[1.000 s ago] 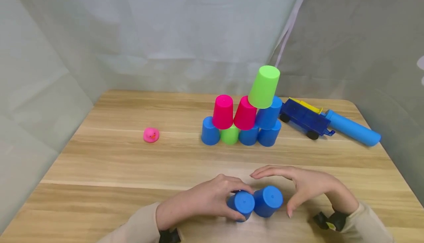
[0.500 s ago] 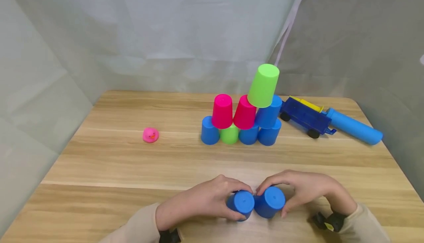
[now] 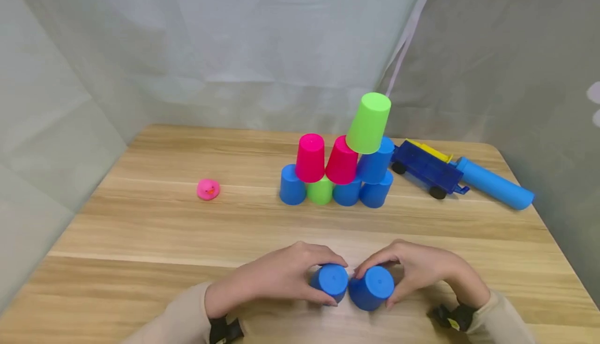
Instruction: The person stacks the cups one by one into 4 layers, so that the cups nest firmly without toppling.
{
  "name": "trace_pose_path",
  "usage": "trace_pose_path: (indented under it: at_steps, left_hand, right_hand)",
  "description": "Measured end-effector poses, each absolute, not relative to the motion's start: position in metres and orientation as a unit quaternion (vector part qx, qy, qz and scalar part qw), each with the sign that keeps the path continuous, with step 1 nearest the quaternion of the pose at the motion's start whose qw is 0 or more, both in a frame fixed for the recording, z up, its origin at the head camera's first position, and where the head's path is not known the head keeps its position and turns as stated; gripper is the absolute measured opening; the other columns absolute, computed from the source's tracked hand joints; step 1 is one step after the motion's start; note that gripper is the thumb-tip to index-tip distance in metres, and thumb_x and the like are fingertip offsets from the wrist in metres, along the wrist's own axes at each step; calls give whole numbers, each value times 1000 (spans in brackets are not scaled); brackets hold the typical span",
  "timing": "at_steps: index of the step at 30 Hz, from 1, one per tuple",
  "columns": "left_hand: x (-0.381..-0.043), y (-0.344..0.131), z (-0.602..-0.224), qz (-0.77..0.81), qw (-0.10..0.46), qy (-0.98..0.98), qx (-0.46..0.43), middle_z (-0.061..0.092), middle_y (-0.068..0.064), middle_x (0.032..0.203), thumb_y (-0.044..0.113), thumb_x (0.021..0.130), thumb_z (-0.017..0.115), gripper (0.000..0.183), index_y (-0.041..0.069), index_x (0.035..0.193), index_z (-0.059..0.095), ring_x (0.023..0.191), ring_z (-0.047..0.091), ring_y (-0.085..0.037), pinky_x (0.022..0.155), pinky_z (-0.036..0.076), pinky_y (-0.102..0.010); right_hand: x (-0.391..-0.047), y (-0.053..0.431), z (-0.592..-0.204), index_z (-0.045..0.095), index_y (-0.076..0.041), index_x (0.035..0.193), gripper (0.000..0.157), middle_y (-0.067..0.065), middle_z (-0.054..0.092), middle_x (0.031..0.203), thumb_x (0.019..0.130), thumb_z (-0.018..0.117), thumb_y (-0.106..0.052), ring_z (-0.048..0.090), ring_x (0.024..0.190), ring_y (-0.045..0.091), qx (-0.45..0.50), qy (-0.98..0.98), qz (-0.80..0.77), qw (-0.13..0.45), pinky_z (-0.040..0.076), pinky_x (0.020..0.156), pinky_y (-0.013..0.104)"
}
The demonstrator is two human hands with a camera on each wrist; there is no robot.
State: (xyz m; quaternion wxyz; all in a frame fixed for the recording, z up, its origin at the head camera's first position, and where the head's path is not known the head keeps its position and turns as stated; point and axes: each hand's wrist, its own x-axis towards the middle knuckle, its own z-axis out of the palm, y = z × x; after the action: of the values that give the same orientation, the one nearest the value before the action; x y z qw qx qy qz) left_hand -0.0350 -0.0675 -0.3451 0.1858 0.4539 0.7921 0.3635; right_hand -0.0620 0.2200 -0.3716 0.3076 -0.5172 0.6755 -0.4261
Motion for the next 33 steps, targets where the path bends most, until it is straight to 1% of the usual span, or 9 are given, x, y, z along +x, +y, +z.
trace_pose_path:
  at_steps: [5, 9, 15, 18, 20, 23, 25, 28, 33]
  left_hand:
    - [-37, -81, -327, 440, 157, 794, 389, 62, 8, 116, 39, 76, 76, 52, 19, 121, 60, 103, 57, -2, 84, 50, -19]
    - [-38, -94, -309, 475, 99, 805, 340, 60, 9, 117, 38, 74, 78, 52, 21, 120, 61, 103, 57, -6, 80, 52, -21]
    - [-48, -107, -280, 521, -6, 802, 291, 63, 0, 114, 19, 67, 85, 56, 13, 118, 62, 104, 60, -14, 81, 53, -27]
    - [-54, -111, -266, 545, -53, 798, 249, 65, -2, 112, 12, 63, 86, 57, 9, 115, 62, 103, 62, -14, 80, 54, -27]
    - [-60, -114, -257, 555, -98, 793, 230, 65, -2, 109, 6, 62, 86, 57, 5, 113, 61, 100, 62, -13, 80, 54, -26]
    - [-76, -114, -242, 567, -170, 776, 217, 64, -2, 108, 1, 64, 84, 56, 1, 114, 60, 101, 61, -13, 83, 53, -27]
    - [-90, -112, -233, 575, -202, 763, 217, 62, -1, 109, 0, 68, 81, 53, 0, 116, 59, 101, 59, -14, 85, 52, -28]
    - [-109, -106, -224, 584, -206, 756, 215, 59, -2, 112, 5, 74, 78, 49, 2, 118, 59, 103, 57, -14, 88, 50, -30]
    - [-129, -94, -218, 601, -137, 761, 202, 58, -4, 117, 13, 77, 76, 47, 7, 121, 60, 106, 57, -17, 92, 48, -33]
  right_hand:
    - [-60, 217, -371, 57, -8, 125, 53, 6, 61, 124, 77, 77, -17, 57, 115, 16, -501, 674, -436, 323, 48, 94, 31]
    - [-61, 214, -370, 58, -8, 124, 53, 5, 62, 123, 76, 77, -19, 58, 113, 15, -497, 676, -438, 324, 48, 93, 30]
    - [-62, 215, -369, 58, -7, 124, 54, 5, 63, 121, 75, 78, -17, 60, 110, 15, -499, 675, -441, 318, 49, 91, 30]
    - [-61, 217, -370, 58, -7, 124, 54, 5, 63, 121, 75, 78, -17, 59, 110, 15, -500, 674, -440, 320, 49, 91, 30]
    - [-61, 217, -371, 58, -7, 124, 54, 5, 63, 121, 75, 78, -17, 59, 110, 15, -500, 673, -439, 322, 49, 91, 30]
    - [-61, 220, -370, 58, -7, 124, 54, 6, 63, 121, 75, 78, -17, 59, 110, 15, -497, 673, -441, 323, 49, 91, 30]
    - [-62, 221, -369, 58, -7, 125, 54, 6, 63, 121, 75, 78, -17, 59, 110, 15, -499, 675, -440, 319, 49, 91, 29]
    - [-63, 221, -369, 57, -7, 125, 54, 7, 63, 122, 76, 78, -18, 59, 111, 16, -501, 675, -440, 317, 48, 92, 30]
    - [-61, 218, -370, 57, -7, 125, 54, 7, 62, 122, 76, 77, -17, 59, 112, 16, -499, 669, -446, 324, 48, 93, 30]
